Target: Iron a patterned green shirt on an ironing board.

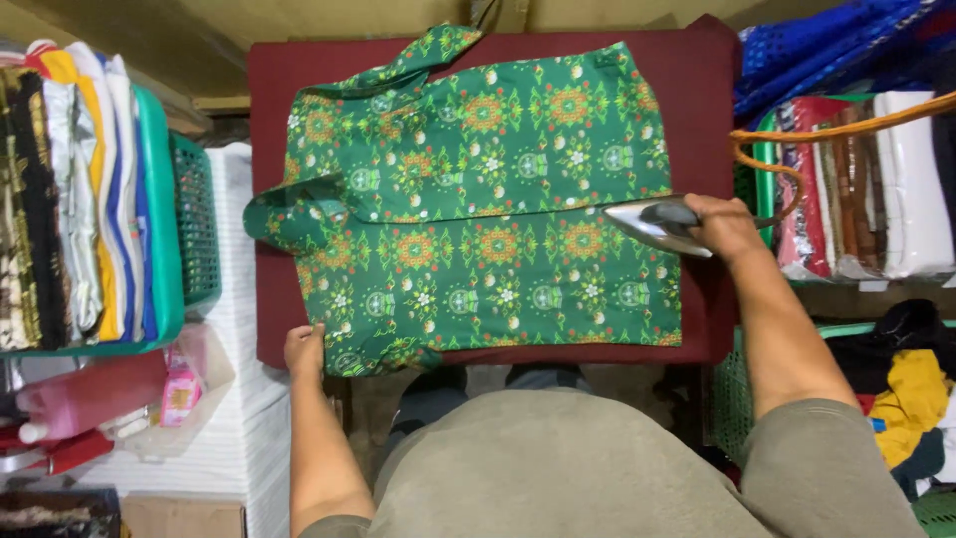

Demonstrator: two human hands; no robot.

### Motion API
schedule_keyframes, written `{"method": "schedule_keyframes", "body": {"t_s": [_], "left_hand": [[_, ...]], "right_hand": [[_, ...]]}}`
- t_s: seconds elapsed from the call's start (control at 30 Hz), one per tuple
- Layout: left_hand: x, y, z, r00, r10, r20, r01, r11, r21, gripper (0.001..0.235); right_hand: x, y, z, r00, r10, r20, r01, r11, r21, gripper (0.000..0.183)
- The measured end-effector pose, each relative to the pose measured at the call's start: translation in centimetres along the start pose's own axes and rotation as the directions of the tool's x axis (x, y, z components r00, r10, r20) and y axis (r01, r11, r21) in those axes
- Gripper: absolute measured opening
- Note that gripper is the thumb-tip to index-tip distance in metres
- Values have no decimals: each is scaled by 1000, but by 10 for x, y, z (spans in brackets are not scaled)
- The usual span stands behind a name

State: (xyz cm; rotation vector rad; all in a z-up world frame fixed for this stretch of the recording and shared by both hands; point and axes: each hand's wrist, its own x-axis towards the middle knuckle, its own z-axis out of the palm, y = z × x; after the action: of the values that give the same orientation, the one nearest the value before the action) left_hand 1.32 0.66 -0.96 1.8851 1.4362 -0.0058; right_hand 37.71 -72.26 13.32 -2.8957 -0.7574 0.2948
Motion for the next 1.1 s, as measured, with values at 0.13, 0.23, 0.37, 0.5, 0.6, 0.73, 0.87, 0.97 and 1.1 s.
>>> {"method": "schedule_keyframes", "body": {"t_s": [0.13,0.23,0.37,0.5,0.6,0.73,0.87,0.97,1.1], "left_hand": [[12,-15,-2,986,80,148,-66,993,-97,24],[23,-33,5,974,82,212,-29,969,-244,24],[40,-55,13,919,126,372,67,882,-466,21],[20,-32,1,939,109,325,-5,952,-305,20],[27,-43,15,903,172,394,16,902,-430,23],[24,-33,11,912,198,359,-129,970,-207,24],[20,-24,0,892,332,306,-345,939,-13,32],[33,-34,13,867,419,270,-455,886,87,37],[19,-19,-2,891,352,286,-391,916,92,36]], "right_hand": [[11,-42,-7,995,-29,93,29,1000,-4,32],[25,-97,-2,993,-64,102,63,998,15,30],[45,-176,21,990,-133,49,131,991,34,29],[65,-278,30,982,-187,-2,187,981,43,29],[78,-354,35,983,-181,34,179,982,62,33],[92,-427,81,943,-305,-135,327,927,184,30],[89,-502,104,895,-402,-191,440,864,245,30],[66,-544,107,925,-350,-148,377,894,244,32],[54,-524,122,958,-227,-174,259,946,194,26]]}}
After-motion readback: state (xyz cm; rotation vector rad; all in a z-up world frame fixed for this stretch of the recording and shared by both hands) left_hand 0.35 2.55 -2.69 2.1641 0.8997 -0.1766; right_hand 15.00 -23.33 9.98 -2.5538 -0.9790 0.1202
